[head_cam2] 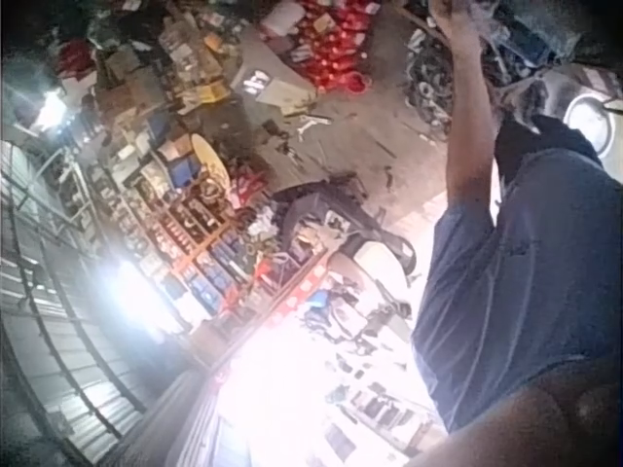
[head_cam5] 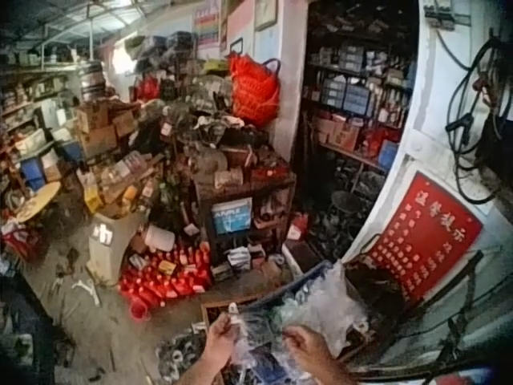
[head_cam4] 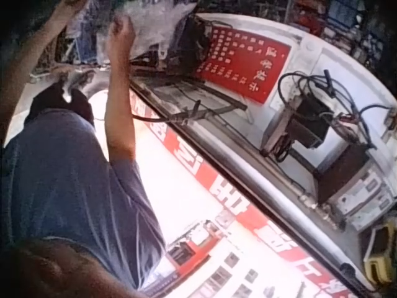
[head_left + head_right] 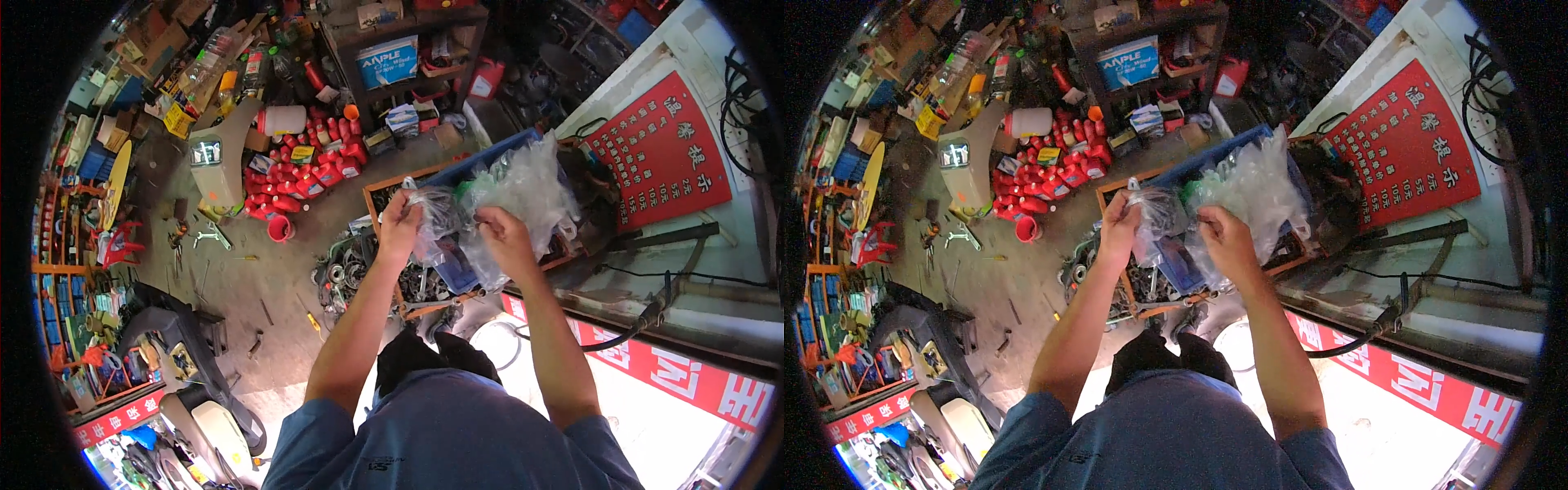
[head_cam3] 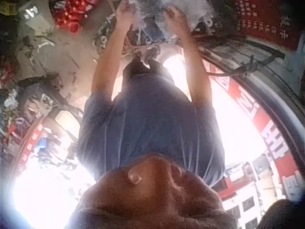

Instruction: Repairing a scooter fairing and handlebar assembly by retrieving and installing small parts using a screwdriver.

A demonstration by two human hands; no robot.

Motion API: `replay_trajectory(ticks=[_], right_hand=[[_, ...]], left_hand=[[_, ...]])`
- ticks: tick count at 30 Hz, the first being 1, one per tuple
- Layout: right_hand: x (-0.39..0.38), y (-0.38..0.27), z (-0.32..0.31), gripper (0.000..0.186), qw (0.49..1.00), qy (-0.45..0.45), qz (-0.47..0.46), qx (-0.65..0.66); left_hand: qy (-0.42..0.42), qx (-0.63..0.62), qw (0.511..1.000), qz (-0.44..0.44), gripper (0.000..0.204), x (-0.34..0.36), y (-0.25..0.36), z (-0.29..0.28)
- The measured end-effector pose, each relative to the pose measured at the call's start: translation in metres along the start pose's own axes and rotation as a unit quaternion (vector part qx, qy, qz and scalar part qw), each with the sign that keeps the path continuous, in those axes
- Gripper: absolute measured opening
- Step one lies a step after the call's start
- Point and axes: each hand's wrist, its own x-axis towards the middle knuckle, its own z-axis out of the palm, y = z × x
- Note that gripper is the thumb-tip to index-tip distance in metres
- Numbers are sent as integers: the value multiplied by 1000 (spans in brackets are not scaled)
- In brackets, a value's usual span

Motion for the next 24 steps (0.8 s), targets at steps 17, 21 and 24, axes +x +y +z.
replay_trajectory(ticks=[17,21,24], right_hand=[[-3,-46,36,51,917,-120,226,305],[-13,-37,34,52,937,-71,179,291],[-19,-31,35,52,949,-63,123,284]], left_hand=[[-81,-304,948,-49,30,-40,27,12],[-53,-225,973,-19,37,-45,22,16],[-37,-203,978,-12,36,-49,16,16]])
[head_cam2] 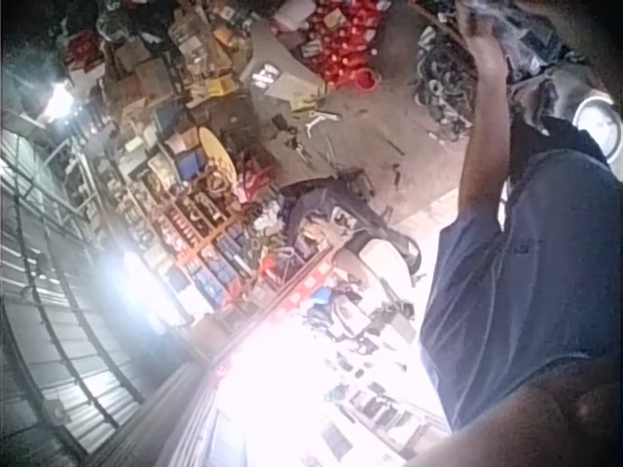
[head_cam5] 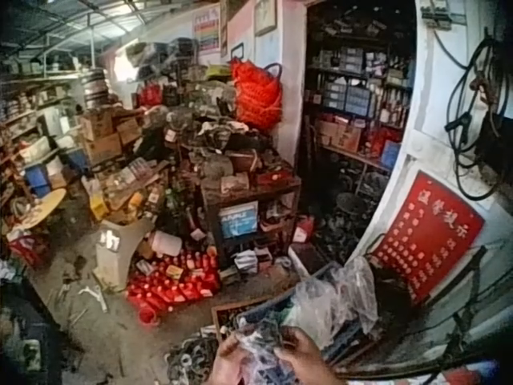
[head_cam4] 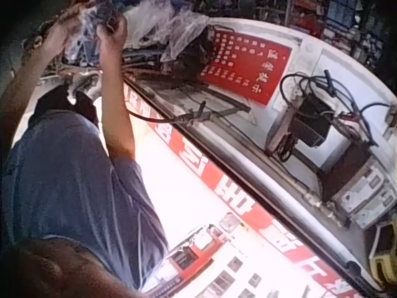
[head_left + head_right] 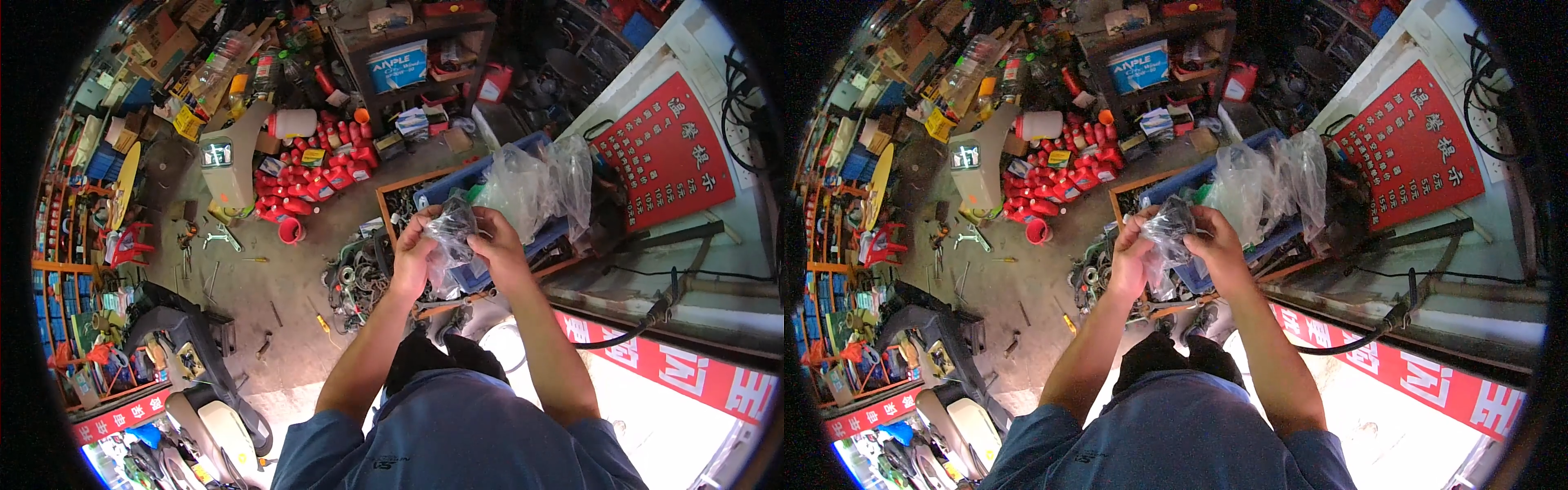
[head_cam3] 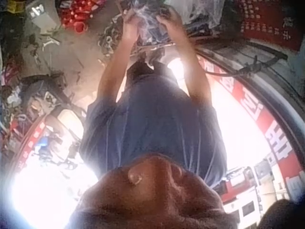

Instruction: Repairing a scooter fairing and handlebar assembly by retrieving and installing small parts using a screwdriver.

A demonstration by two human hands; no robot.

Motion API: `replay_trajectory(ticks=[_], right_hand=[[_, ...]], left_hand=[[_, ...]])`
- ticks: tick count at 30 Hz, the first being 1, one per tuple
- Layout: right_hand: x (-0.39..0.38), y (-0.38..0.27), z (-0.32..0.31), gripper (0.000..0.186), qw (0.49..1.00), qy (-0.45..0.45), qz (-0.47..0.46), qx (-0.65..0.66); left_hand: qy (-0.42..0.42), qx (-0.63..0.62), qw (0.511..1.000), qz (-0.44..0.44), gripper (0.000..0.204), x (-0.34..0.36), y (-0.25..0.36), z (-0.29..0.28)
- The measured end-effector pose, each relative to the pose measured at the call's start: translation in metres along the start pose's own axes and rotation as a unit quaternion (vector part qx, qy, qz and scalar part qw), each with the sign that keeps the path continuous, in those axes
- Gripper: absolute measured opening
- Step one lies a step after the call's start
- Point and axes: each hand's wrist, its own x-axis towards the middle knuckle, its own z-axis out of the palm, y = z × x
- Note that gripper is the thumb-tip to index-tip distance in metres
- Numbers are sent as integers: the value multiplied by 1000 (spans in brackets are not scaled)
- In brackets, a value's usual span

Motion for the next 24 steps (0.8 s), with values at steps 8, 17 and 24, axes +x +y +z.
replay_trajectory(ticks=[8,17,24], right_hand=[[-19,-2,6,53,999,33,-28,-30],[-14,17,-16,48,978,96,-71,-173],[5,27,-65,34,932,171,-162,-276]], left_hand=[[-7,32,999,1,31,-10,-10,-5],[170,11,985,-12,19,-16,-3,-21],[232,22,972,31,16,-31,28,-67]])
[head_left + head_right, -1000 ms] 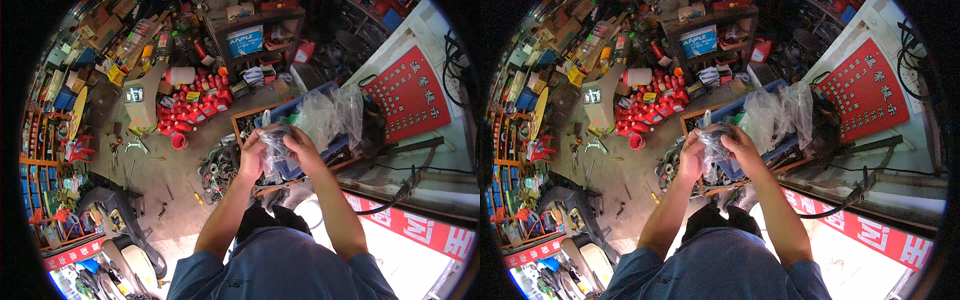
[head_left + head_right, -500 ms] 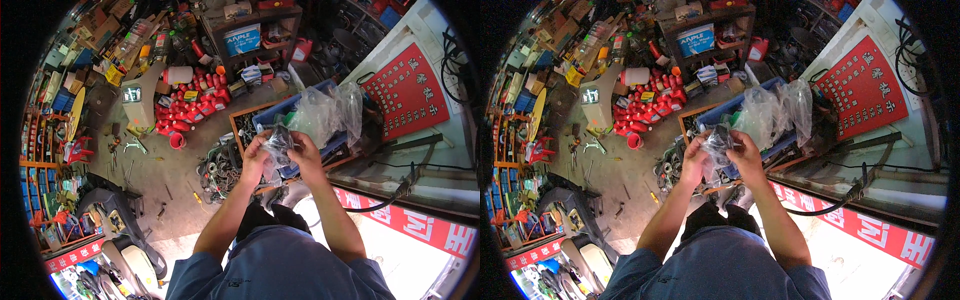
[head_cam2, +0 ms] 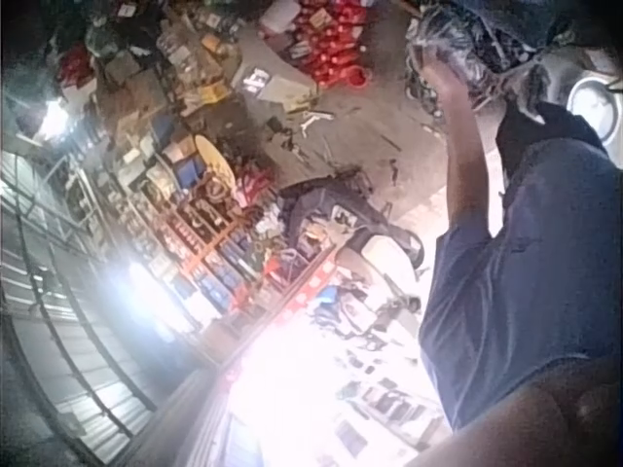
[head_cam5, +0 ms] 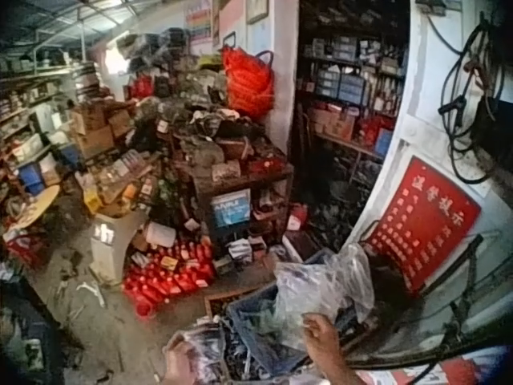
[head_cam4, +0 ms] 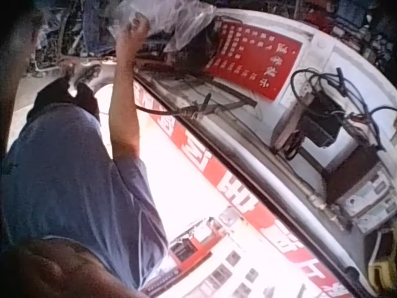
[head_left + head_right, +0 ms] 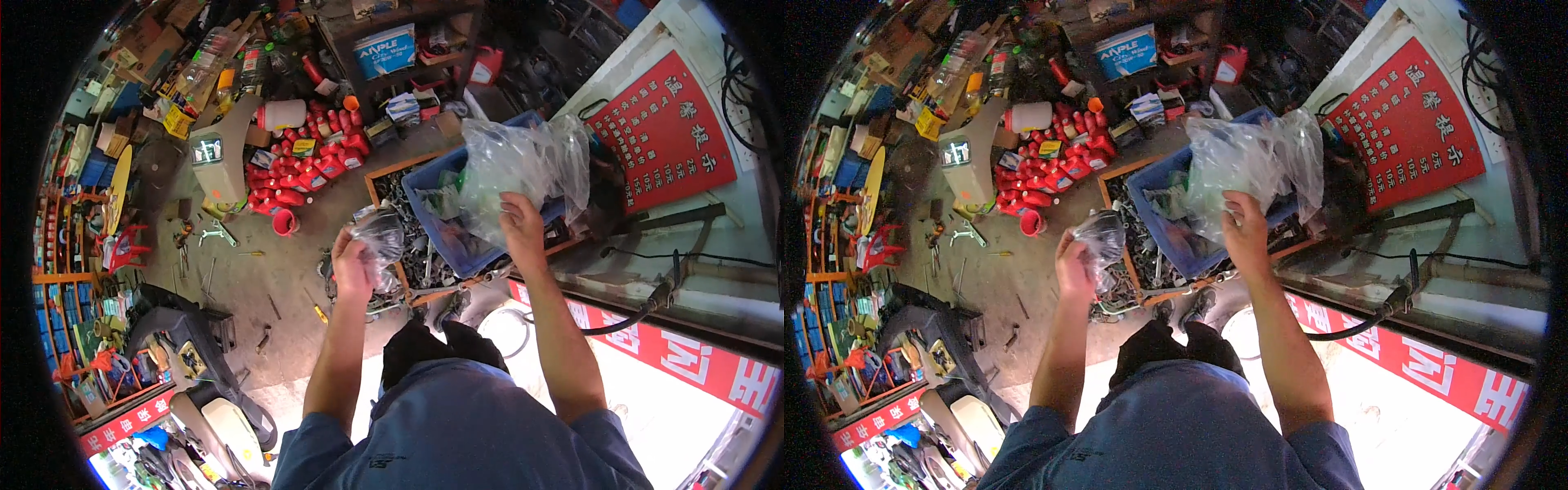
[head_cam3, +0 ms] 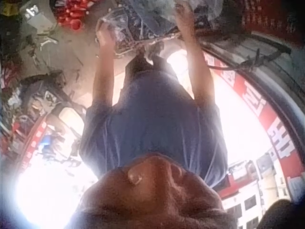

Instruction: Repairing a scooter fairing and handlebar assembly by retrieving and installing small parts using a screwdriver.

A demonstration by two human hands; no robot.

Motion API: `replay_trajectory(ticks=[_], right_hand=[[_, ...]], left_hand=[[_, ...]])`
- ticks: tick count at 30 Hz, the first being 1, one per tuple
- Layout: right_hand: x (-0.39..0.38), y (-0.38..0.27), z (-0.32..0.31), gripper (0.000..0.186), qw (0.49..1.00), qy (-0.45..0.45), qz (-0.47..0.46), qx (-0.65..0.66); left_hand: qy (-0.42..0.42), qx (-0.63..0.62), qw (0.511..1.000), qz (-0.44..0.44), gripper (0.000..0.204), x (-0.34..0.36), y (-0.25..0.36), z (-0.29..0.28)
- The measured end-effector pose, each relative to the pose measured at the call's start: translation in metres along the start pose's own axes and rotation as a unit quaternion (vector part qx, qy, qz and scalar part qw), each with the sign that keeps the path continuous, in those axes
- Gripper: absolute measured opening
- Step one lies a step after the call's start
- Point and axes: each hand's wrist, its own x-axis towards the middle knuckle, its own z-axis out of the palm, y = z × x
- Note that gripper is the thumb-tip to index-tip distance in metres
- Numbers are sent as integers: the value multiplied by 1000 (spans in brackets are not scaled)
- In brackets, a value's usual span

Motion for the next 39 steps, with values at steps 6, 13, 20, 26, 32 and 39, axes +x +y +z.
replay_trajectory(ticks=[6,13,20,26,32,39], right_hand=[[-2,-24,32,38,940,-274,-13,-201],[-15,9,43,40,835,-256,-217,-436],[15,27,28,20,980,-189,47,-37],[27,31,-1,28,910,-188,255,269],[21,22,-14,35,743,-213,359,524],[17,21,-15,53,709,-226,354,567]], left_hand=[[6,7,1000,-11,18,-11,-4,-18],[-28,32,999,-13,20,-21,-11,-14],[-33,30,999,-16,19,-16,-12,-16],[-40,53,997,-24,18,-14,-14,-2],[-49,48,997,-27,23,-19,-13,12],[-64,38,997,-13,26,-18,-18,13]])
